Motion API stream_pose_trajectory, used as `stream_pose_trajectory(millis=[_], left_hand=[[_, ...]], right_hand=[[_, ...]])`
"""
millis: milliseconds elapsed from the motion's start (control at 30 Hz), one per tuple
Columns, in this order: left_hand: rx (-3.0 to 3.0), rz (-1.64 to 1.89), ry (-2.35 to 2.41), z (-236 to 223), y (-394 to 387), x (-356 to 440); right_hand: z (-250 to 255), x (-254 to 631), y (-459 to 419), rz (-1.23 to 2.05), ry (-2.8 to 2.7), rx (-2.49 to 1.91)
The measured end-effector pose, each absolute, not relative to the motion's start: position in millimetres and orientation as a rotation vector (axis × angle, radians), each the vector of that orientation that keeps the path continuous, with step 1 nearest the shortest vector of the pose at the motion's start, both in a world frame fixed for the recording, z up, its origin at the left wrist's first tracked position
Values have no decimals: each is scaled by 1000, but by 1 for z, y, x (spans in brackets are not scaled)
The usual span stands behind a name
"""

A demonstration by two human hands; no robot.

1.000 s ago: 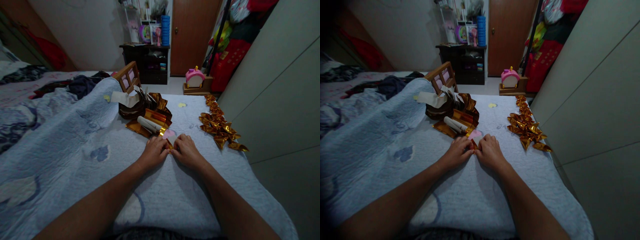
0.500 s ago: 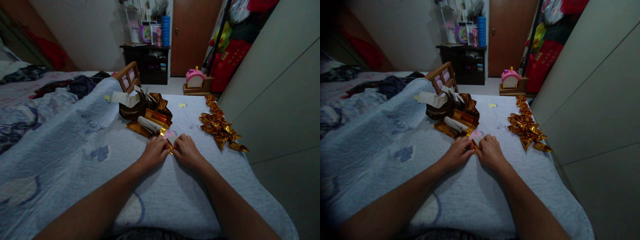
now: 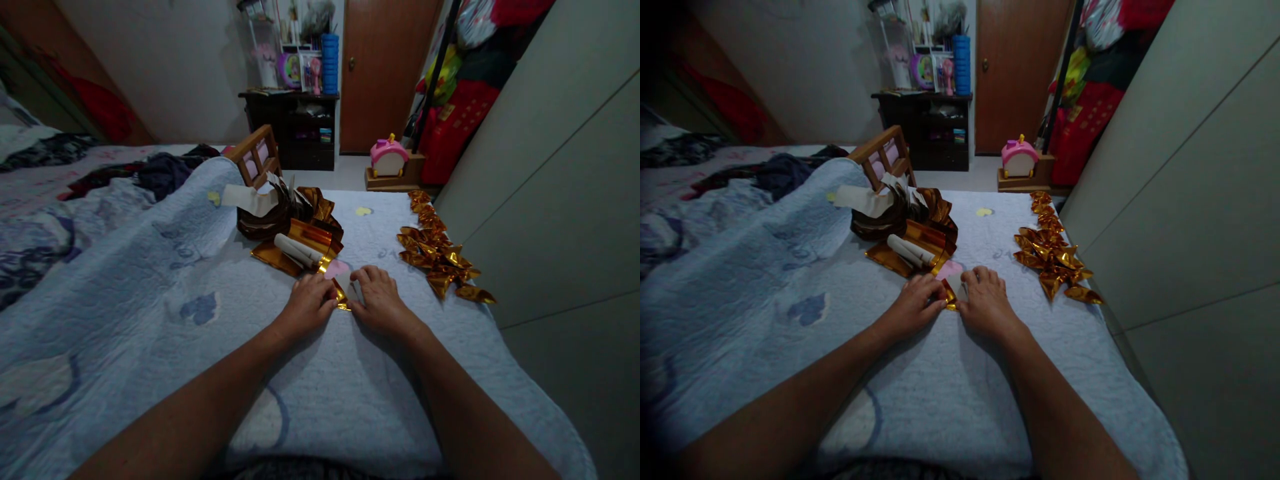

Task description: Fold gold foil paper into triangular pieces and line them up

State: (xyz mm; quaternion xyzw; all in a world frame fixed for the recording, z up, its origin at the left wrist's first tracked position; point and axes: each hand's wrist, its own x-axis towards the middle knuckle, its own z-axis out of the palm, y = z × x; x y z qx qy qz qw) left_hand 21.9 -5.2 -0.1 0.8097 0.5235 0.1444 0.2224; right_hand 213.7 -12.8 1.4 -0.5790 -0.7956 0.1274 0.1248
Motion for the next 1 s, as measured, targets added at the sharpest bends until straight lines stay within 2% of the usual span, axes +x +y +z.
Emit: stream_pose_trajectory(millis=[233, 1000], left_hand=[[2244, 402, 1439, 0, -7, 21], [2238, 405, 1444, 1, -7, 22]], right_hand=[[-9, 204, -15, 290, -2285, -1681], [-13, 215, -9, 390, -2313, -1740]])
